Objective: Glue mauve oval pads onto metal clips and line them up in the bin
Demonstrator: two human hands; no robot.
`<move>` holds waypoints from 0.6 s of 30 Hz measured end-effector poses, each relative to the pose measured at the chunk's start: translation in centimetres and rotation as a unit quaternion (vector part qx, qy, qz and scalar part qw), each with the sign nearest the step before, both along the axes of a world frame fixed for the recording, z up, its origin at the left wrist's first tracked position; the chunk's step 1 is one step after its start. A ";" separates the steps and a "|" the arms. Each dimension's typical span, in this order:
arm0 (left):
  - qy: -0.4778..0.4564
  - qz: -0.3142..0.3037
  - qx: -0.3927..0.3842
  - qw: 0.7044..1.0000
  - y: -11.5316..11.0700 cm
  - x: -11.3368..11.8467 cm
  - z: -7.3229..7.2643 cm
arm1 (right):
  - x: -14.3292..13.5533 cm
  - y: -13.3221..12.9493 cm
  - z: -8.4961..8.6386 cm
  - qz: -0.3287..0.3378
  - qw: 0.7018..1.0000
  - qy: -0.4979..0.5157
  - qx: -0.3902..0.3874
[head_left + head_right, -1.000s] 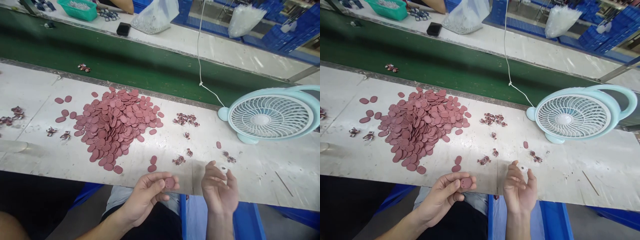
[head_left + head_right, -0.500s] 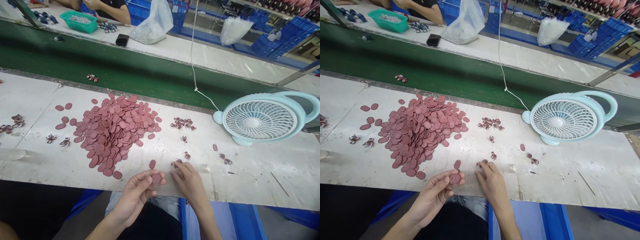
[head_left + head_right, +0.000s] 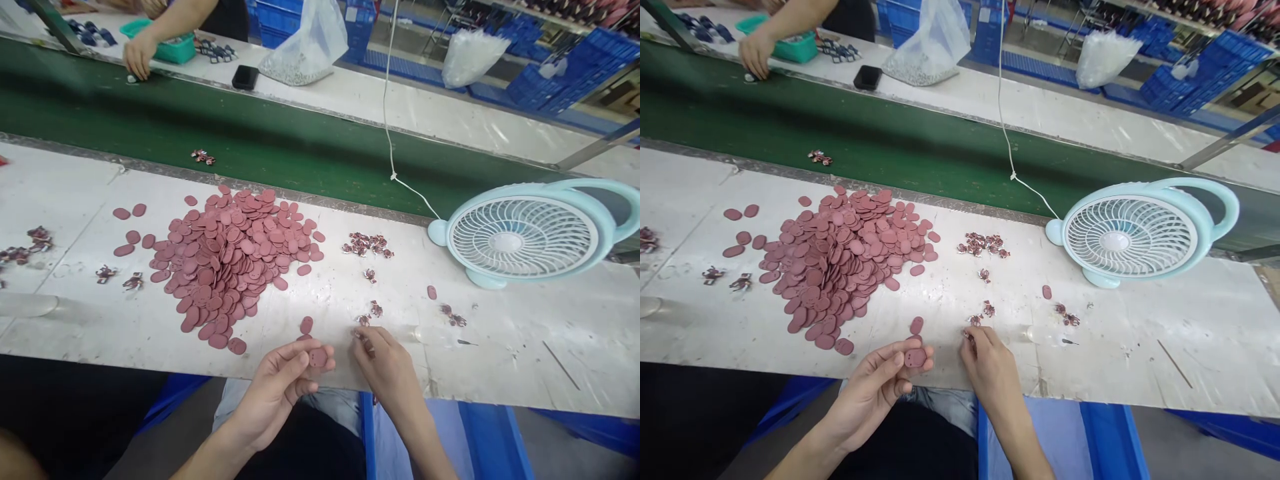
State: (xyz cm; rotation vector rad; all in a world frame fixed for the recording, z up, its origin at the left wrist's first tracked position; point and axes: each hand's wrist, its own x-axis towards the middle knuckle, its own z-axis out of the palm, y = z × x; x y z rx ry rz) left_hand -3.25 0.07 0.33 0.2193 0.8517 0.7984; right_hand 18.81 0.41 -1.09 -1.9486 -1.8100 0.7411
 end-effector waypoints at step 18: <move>0.043 -0.020 0.102 0.994 -1.3 1.3 -0.6 | -4.2 -2.9 5.1 -0.136 0.870 0.464 -0.095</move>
